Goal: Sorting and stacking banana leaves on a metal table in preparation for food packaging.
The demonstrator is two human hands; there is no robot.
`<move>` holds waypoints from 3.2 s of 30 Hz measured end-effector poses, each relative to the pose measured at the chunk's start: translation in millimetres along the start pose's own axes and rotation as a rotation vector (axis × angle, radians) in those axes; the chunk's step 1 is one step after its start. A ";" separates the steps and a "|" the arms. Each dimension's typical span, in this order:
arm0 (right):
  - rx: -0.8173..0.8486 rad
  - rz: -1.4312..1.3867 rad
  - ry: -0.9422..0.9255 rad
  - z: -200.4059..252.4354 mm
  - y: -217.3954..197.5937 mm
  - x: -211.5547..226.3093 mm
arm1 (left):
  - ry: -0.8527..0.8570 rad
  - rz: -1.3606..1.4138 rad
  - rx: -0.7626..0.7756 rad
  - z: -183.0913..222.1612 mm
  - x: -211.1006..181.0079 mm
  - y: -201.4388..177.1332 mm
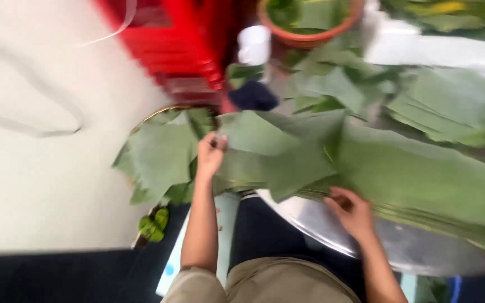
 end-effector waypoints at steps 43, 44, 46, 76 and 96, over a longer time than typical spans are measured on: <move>-0.569 -0.219 0.380 -157.5 -289.2 -138.6 | -0.347 -0.651 0.071 40.9 3.9 156.1; -0.560 -0.223 0.367 -162.3 -280.0 -153.5 | -0.345 -0.650 0.054 36.6 -1.1 154.2; -0.587 0.040 0.453 -157.3 -263.9 -189.6 | -0.272 -0.392 0.032 34.2 -6.9 155.3; -0.423 0.538 -0.271 -24.6 -84.0 -52.8 | -0.519 -0.121 -0.985 56.5 172.3 -263.6; -0.413 0.609 -0.234 -18.6 -81.1 -48.7 | -0.476 -0.579 -0.730 102.8 58.1 -109.1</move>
Point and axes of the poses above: each hand's wrist, its own z-axis away from the middle knuckle, its own y-axis out of the palm, x = y × z, the point moved 3 cm from there along -z, towards the middle knuckle, and after that the axes turned 11 degrees about x, right-handed, at the moved point
